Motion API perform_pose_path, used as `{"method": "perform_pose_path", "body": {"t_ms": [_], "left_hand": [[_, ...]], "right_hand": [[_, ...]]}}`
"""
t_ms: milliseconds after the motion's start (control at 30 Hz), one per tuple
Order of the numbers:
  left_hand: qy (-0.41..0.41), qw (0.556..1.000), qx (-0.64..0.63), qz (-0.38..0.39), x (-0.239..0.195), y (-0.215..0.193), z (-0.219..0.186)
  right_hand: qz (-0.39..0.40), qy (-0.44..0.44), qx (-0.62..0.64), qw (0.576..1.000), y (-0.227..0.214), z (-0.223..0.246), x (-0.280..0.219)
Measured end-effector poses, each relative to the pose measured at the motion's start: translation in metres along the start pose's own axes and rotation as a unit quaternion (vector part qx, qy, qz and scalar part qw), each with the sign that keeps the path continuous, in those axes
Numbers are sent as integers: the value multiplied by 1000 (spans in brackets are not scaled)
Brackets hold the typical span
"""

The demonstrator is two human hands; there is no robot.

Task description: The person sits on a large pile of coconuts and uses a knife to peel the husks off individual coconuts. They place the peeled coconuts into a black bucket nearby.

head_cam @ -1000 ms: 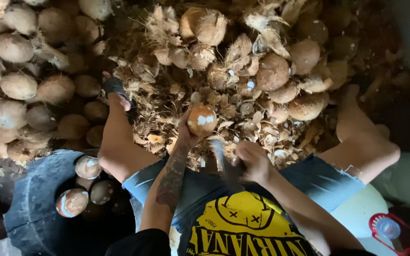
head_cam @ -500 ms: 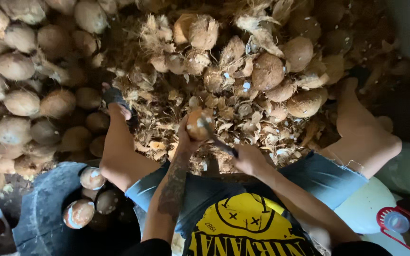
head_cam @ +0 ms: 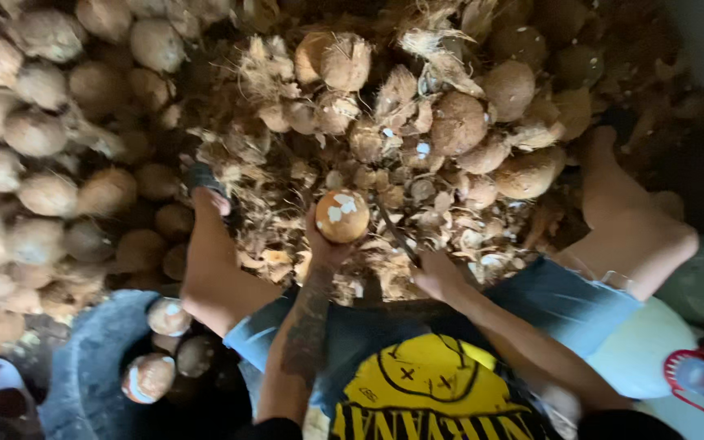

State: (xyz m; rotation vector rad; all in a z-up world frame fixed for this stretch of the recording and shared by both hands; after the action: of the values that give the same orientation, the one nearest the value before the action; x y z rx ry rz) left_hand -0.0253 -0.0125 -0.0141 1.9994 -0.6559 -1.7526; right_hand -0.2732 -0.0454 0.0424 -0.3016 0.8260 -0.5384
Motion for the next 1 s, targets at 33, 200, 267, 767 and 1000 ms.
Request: {"method": "perform_pose_path", "body": {"t_ms": [33,200,267,767,1000], "left_hand": [[3,1000,-22,9,3,-3,1],[21,996,-66,56,8,3,-2],[1,996,-72,52,8,1,-3],[-12,993,73,93,-4,-13,8],[-35,990,131,30,1,-6,14]], "right_hand": [[-5,3,-18,1000,-10,10,-12],[-187,-321,-28,928,-5,9,-3],[-53,-140,-92,985,-5,3,-2],[-311,-503,-97,801,-8,-20,-20],[52,7,-54,997,-44,27,-38]]}}
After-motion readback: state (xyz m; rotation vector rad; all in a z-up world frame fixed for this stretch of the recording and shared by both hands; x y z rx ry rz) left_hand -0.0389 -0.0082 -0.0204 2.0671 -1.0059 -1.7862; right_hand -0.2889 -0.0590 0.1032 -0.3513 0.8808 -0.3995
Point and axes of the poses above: each hand's wrist, its own x-axis towards the middle knuckle, its own y-axis out of the palm, z = x × y, the point moved 2 cm from there along x, towards the middle knuckle, and after that the axes turned 1 degree about z, right-handed, at the moved point
